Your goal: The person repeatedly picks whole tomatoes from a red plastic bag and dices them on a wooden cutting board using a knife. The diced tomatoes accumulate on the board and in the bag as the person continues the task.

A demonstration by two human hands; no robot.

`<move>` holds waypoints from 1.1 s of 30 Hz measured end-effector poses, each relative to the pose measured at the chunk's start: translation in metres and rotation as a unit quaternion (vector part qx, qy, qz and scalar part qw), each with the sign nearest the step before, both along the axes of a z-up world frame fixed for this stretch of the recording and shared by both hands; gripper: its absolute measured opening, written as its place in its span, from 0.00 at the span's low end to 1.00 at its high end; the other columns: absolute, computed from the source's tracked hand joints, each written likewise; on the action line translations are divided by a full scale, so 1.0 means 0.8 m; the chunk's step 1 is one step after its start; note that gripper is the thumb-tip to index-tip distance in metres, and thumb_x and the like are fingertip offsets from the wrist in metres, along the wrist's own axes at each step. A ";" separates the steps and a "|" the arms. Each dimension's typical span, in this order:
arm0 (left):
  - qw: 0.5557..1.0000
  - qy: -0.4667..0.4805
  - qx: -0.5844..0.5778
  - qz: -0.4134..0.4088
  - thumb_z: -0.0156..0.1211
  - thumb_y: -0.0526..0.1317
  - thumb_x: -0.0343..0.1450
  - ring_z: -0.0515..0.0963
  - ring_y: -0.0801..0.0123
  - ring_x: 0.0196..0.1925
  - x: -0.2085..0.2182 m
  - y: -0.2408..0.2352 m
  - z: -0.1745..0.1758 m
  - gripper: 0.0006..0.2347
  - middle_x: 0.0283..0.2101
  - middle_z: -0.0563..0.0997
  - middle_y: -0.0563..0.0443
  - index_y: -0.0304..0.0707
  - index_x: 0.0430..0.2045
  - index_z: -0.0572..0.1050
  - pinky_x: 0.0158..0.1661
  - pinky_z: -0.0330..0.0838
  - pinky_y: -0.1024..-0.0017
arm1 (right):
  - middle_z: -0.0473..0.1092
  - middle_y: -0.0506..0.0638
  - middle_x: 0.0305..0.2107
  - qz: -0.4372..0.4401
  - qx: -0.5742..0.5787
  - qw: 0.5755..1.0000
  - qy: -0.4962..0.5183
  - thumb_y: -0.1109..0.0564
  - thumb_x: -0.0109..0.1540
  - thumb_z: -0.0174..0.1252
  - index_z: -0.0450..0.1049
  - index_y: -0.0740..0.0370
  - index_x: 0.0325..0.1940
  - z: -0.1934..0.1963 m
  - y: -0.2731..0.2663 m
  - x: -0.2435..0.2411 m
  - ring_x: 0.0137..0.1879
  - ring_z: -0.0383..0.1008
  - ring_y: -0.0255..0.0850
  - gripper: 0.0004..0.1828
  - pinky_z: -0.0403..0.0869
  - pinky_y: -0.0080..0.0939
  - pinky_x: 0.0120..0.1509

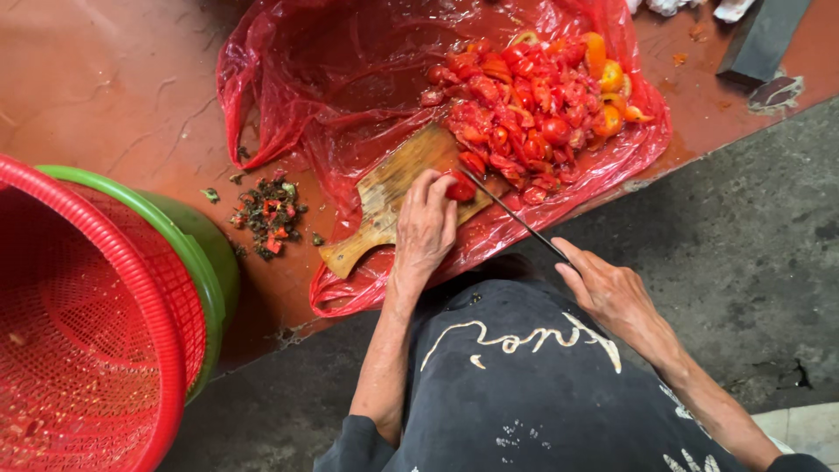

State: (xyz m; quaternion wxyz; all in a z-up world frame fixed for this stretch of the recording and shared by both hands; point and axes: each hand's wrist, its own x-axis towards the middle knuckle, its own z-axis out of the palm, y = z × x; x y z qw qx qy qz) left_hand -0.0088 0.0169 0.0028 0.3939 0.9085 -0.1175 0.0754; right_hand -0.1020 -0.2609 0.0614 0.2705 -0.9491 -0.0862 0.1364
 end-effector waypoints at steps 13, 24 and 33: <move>0.999 0.016 0.037 0.025 0.63 0.34 0.70 0.77 0.53 0.49 -0.003 -0.005 -0.009 0.12 0.54 0.76 0.44 0.41 0.49 0.75 0.50 0.71 0.59 | 0.76 0.58 0.32 0.064 -0.020 0.995 -0.075 0.51 0.67 0.59 0.67 0.51 0.68 -0.048 0.085 0.104 0.31 0.78 0.58 0.24 0.74 0.55 0.29; 0.996 -0.006 0.039 0.085 0.64 0.37 0.70 0.77 0.52 0.52 0.000 -0.022 -0.030 0.14 0.53 0.76 0.43 0.38 0.49 0.74 0.50 0.69 0.59 | 0.76 0.60 0.37 0.040 -0.001 0.999 0.023 0.53 0.65 0.55 0.64 0.52 0.71 0.019 0.021 0.033 0.34 0.77 0.61 0.28 0.76 0.57 0.33; 0.995 -0.012 0.058 0.078 0.63 0.37 0.71 0.76 0.54 0.51 -0.003 -0.025 -0.026 0.12 0.52 0.77 0.45 0.40 0.48 0.73 0.51 0.67 0.59 | 0.77 0.60 0.37 0.040 -0.026 0.999 -0.011 0.50 0.68 0.56 0.66 0.52 0.68 -0.033 0.067 0.077 0.39 0.79 0.60 0.24 0.76 0.58 0.36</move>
